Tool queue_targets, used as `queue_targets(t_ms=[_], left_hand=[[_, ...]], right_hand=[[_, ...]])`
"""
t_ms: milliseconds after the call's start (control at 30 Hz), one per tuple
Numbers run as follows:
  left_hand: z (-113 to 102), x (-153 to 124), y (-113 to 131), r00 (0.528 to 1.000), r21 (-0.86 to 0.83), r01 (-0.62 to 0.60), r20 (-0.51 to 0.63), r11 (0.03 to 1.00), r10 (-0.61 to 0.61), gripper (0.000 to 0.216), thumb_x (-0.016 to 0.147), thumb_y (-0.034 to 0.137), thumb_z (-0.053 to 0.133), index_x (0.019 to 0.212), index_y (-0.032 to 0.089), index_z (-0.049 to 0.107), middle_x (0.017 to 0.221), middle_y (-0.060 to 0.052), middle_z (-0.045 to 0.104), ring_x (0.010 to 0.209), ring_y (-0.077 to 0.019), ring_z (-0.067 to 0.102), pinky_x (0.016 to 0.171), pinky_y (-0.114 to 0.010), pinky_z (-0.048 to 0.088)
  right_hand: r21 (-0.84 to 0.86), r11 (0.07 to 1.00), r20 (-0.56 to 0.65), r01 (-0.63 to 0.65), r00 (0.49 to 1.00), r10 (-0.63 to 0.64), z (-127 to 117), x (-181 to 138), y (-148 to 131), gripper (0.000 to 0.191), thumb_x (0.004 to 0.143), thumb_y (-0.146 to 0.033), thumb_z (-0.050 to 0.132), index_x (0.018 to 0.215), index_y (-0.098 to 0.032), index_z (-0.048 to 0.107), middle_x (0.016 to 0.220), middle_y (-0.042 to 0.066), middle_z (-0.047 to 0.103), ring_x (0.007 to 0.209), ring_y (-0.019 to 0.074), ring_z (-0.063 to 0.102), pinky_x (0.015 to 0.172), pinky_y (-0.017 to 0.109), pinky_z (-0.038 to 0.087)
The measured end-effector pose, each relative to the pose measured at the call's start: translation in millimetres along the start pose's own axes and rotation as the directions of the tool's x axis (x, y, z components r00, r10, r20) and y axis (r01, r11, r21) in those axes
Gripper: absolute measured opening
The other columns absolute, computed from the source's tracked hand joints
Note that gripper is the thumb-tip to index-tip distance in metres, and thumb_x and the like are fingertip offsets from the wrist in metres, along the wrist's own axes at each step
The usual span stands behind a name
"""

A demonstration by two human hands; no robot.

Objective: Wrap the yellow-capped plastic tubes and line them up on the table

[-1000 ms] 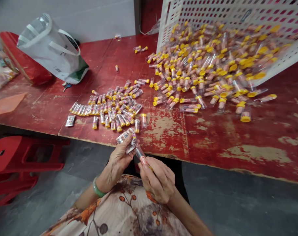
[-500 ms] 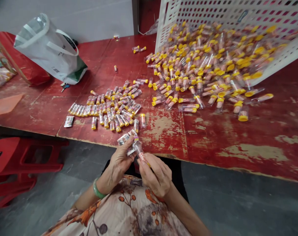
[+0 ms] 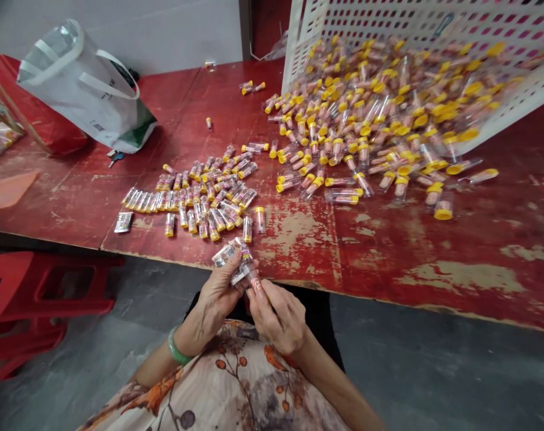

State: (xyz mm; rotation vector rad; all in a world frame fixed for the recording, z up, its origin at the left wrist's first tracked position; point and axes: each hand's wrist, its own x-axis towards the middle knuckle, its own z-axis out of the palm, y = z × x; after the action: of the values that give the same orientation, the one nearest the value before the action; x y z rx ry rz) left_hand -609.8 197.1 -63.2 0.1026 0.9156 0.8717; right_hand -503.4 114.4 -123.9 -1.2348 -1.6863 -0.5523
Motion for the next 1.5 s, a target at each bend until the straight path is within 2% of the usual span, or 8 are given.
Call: queue_targets(t_ms=[233,533,800,933,1033,1200,1333,1500], left_hand=[[3,0,3,1.000,-0.008,0.019,-0.013,1.000,-0.019,0.023,0.066,0.024,0.079,0.080,0.011,0.066,0.077,-0.006,0.069,0.064,-0.0143,0.065,0.069,-0.029,0.057],[6,-1,7,0.996,0.007,0.026,-0.084,1.000,-0.025,0.020,0.068,0.026,0.077,0.078,0.011,0.067,0.075,-0.006,0.068,0.068,-0.0159,0.067,0.071,-0.028,0.056],[-3,6,-5,0.987,-0.003,-0.143,0.074,0.990,0.143,0.029,0.066,0.025,0.080,0.088,0.012,0.065,0.085,-0.004,0.070,0.067,-0.0123,0.064,0.070,-0.027,0.053],[-4,4,-9,0.989,0.012,-0.137,0.066,0.991,0.136,0.035,0.062,0.026,0.082,0.090,0.015,0.064,0.081,-0.002,0.069,0.064,-0.0120,0.064,0.065,-0.026,0.052],[-5,2,-8,0.984,0.032,-0.159,0.082,0.987,0.156,0.034,0.062,0.025,0.082,0.089,0.015,0.063,0.076,0.000,0.067,0.060,-0.0098,0.061,0.061,-0.023,0.050],[-10,0,-3,0.981,0.099,-0.176,0.106,0.979,0.165,0.032,0.062,0.022,0.081,0.088,0.015,0.063,0.075,-0.001,0.068,0.063,-0.0114,0.064,0.061,-0.023,0.051],[-11,-4,-5,0.986,0.170,-0.131,0.126,0.977,0.110,0.034,0.057,0.021,0.084,0.085,0.013,0.066,0.075,-0.002,0.069,0.062,-0.0117,0.063,0.059,-0.022,0.052],[-11,-10,-6,0.992,0.209,-0.087,0.104,0.974,0.067,0.036,0.052,0.022,0.086,0.080,0.013,0.066,0.069,0.000,0.067,0.056,-0.0101,0.060,0.054,-0.022,0.052]], right_hand=[[0.011,0.998,-0.071,-0.054,0.996,0.054,2,11,-4,0.052,0.066,-0.012,0.080,0.113,-0.011,0.057,0.098,0.010,0.070,0.082,0.0170,0.068,0.074,0.026,0.058],[-0.015,0.997,0.047,0.070,0.996,-0.069,-4,5,1,0.048,0.070,-0.015,0.076,0.114,-0.014,0.056,0.102,0.009,0.069,0.086,0.0175,0.068,0.074,0.027,0.058],[-0.020,1.000,0.018,-0.023,1.000,0.024,-4,15,-3,0.059,0.069,-0.011,0.076,0.123,-0.015,0.053,0.102,0.009,0.069,0.083,0.0176,0.068,0.073,0.027,0.058],[-0.081,0.988,-0.072,-0.132,0.989,0.126,5,10,-8,0.066,0.069,-0.010,0.077,0.128,-0.021,0.052,0.104,0.007,0.068,0.083,0.0174,0.067,0.074,0.028,0.057],[-0.004,0.977,-0.044,-0.214,0.976,0.214,9,11,-12,0.069,0.072,-0.011,0.075,0.134,-0.021,0.047,0.109,0.010,0.064,0.091,0.0196,0.065,0.075,0.029,0.057],[0.309,0.890,0.164,-0.335,0.941,0.297,7,16,-11,0.049,0.084,-0.010,0.057,0.132,-0.020,0.049,0.115,0.013,0.059,0.105,0.0233,0.059,0.085,0.038,0.054],[0.385,0.763,0.132,-0.519,0.849,0.511,7,24,-1,0.036,0.076,-0.019,0.070,0.110,-0.020,0.057,0.101,0.008,0.059,0.076,0.0154,0.059,0.066,0.030,0.054],[0.439,0.695,0.238,-0.570,0.819,0.522,10,38,7,0.016,0.077,-0.015,0.067,0.087,-0.019,0.056,0.085,0.002,0.057,0.064,0.0104,0.052,0.055,0.023,0.047]])
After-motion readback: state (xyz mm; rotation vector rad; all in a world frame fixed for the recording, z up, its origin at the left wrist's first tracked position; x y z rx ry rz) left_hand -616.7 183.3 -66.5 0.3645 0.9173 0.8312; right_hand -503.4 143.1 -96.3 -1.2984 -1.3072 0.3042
